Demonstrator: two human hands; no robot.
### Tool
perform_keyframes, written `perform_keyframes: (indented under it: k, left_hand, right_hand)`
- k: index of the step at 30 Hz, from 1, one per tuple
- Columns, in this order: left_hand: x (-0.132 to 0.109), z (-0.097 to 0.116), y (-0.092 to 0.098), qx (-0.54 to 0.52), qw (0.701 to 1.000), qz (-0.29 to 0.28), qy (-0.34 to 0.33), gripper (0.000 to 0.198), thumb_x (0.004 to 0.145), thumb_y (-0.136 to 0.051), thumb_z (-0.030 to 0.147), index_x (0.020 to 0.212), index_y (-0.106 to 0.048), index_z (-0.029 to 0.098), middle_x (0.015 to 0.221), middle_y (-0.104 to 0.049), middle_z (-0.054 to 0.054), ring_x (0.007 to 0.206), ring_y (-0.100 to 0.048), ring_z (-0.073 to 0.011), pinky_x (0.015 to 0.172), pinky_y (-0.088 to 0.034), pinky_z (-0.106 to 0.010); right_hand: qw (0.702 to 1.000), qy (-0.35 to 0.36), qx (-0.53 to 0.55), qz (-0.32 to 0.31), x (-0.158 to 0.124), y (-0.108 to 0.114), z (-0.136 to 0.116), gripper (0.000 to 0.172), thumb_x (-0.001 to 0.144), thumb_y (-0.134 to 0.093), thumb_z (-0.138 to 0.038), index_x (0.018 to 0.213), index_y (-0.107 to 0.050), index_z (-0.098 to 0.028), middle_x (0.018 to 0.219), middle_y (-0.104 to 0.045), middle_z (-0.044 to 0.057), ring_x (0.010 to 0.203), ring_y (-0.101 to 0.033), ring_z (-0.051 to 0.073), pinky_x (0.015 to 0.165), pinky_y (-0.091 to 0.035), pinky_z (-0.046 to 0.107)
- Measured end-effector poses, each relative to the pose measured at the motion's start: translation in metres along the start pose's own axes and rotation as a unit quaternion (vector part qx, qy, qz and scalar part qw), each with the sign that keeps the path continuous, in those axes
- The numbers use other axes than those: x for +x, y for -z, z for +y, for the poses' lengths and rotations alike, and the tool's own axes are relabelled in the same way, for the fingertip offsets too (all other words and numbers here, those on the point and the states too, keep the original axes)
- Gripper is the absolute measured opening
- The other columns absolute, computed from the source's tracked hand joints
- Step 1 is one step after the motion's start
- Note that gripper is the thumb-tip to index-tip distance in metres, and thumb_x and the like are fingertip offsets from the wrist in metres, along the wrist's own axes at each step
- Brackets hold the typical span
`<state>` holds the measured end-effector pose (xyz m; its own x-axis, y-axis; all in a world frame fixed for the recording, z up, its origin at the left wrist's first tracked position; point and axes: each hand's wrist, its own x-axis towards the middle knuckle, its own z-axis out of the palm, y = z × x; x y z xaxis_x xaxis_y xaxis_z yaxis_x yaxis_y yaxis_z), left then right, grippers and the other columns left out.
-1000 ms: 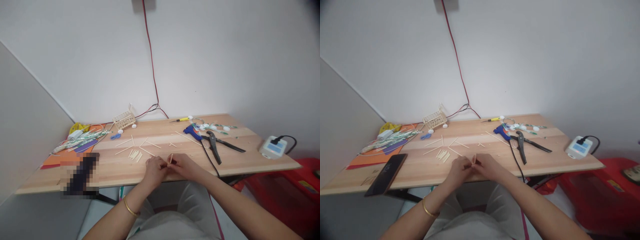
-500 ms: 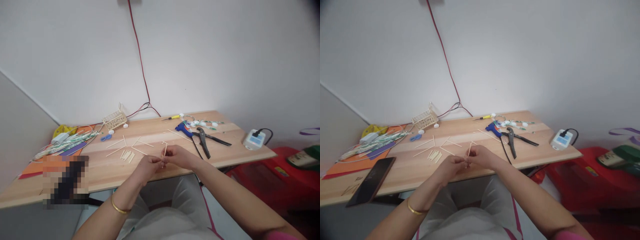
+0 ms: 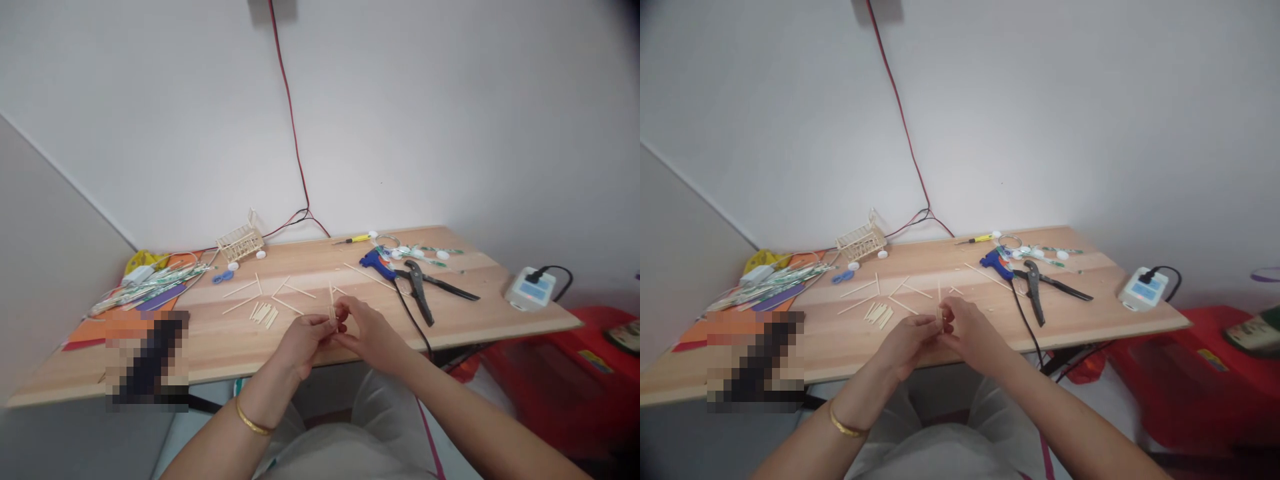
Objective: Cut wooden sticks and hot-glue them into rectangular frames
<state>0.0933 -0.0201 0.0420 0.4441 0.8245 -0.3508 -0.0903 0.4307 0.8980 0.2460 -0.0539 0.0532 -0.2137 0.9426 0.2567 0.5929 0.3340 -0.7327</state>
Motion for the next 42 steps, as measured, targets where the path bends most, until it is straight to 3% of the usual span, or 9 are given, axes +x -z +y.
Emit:
perform_keyframes:
  k: [5, 10, 12, 16, 20, 26, 32, 36, 42]
  left_hand:
    - [-0.004, 0.000, -0.002, 0.002, 1.000, -0.010, -0.027, 0.036, 0.058, -0.074, 0.041, 0.074, -0.071, 0.009, 0.077, -0.068, -0.008, 0.069, -0.056, -0.0133, 0.068, -0.038, -0.024]
    - [-0.011, 0.001, -0.004, 0.078, 0.994, 0.003, -0.079, 0.031, 0.063, -0.070, 0.041, 0.071, -0.070, 0.011, 0.062, -0.060, 0.000, 0.061, -0.048, -0.0111, 0.061, -0.034, -0.023]
    - [-0.012, 0.000, -0.003, 0.140, 0.983, -0.008, -0.121, 0.031, 0.068, -0.066, 0.042, 0.069, -0.069, 0.011, 0.058, -0.055, 0.002, 0.060, -0.045, -0.0108, 0.060, -0.032, -0.022]
    - [-0.010, -0.003, -0.002, 0.203, 0.966, -0.026, -0.157, 0.033, 0.074, -0.058, 0.043, 0.072, -0.071, 0.013, 0.061, -0.056, 0.002, 0.067, -0.047, -0.0138, 0.064, -0.034, -0.024]
    - [-0.009, -0.005, -0.003, 0.178, 0.975, -0.017, -0.134, 0.029, 0.072, -0.062, 0.040, 0.072, -0.071, 0.012, 0.064, -0.061, 0.000, 0.070, -0.052, -0.0154, 0.068, -0.037, -0.025]
    - [-0.012, -0.009, -0.006, 0.024, 0.996, -0.034, -0.080, 0.028, 0.066, -0.069, 0.037, 0.078, -0.070, 0.012, 0.075, -0.067, -0.006, 0.074, -0.059, -0.0170, 0.079, -0.044, -0.032]
    - [-0.013, -0.003, -0.006, 0.103, 0.987, -0.001, -0.120, 0.026, 0.072, -0.063, 0.037, 0.071, -0.069, 0.012, 0.068, -0.065, -0.004, 0.070, -0.057, -0.0158, 0.072, -0.045, -0.028]
    - [-0.012, 0.001, -0.007, 0.106, 0.988, -0.014, -0.113, 0.026, 0.070, -0.065, 0.037, 0.070, -0.069, 0.012, 0.068, -0.066, -0.005, 0.071, -0.059, -0.0165, 0.073, -0.045, -0.028]
    - [-0.011, 0.004, -0.005, 0.009, 0.997, -0.077, 0.003, 0.027, 0.064, -0.072, 0.034, 0.079, -0.070, 0.011, 0.075, -0.069, -0.007, 0.076, -0.063, -0.0178, 0.085, -0.046, -0.035]
  right_hand:
    - [1.000, 0.002, 0.012, 0.008, 0.001, 0.002, -0.001, 0.017, 0.071, -0.059, -0.015, 0.083, -0.047, -0.020, 0.079, -0.054, 0.000, 0.073, -0.050, 0.014, 0.069, -0.039, 0.028]
    - [0.980, -0.059, 0.188, -0.020, 0.005, 0.006, 0.009, 0.047, 0.063, -0.073, -0.031, 0.102, -0.048, -0.019, 0.084, -0.057, 0.001, 0.072, -0.053, 0.013, 0.067, -0.044, 0.026]
    - [0.972, -0.086, 0.214, -0.041, 0.007, 0.007, 0.013, 0.039, 0.069, -0.068, -0.036, 0.101, -0.054, -0.018, 0.079, -0.059, 0.001, 0.070, -0.054, 0.013, 0.063, -0.043, 0.025]
    - [0.980, -0.070, 0.172, -0.064, 0.008, 0.007, 0.013, 0.018, 0.075, -0.062, -0.033, 0.077, -0.066, -0.015, 0.072, -0.064, 0.003, 0.071, -0.058, 0.015, 0.065, -0.044, 0.026]
    - [0.983, -0.072, 0.165, -0.042, 0.009, 0.007, 0.009, 0.017, 0.074, -0.063, -0.031, 0.069, -0.066, -0.015, 0.067, -0.065, 0.002, 0.067, -0.059, 0.015, 0.064, -0.045, 0.026]
    - [0.965, -0.109, 0.233, -0.051, 0.010, 0.005, 0.009, 0.021, 0.074, -0.064, -0.035, 0.070, -0.064, -0.015, 0.064, -0.064, 0.001, 0.060, -0.057, 0.013, 0.059, -0.045, 0.024]
    - [0.954, -0.095, 0.278, -0.062, 0.009, 0.003, 0.012, 0.021, 0.072, -0.067, -0.034, 0.082, -0.065, -0.016, 0.067, -0.063, 0.000, 0.063, -0.057, 0.013, 0.062, -0.046, 0.025]
    - [0.960, -0.094, 0.255, -0.068, 0.011, 0.012, 0.006, 0.022, 0.075, -0.063, -0.036, 0.081, -0.066, -0.016, 0.072, -0.065, 0.002, 0.068, -0.059, 0.013, 0.065, -0.046, 0.025]
    - [0.977, -0.094, 0.177, -0.080, 0.016, 0.019, 0.012, 0.020, 0.077, -0.060, -0.035, 0.070, -0.064, -0.016, 0.062, -0.063, 0.000, 0.059, -0.056, 0.012, 0.057, -0.043, 0.023]
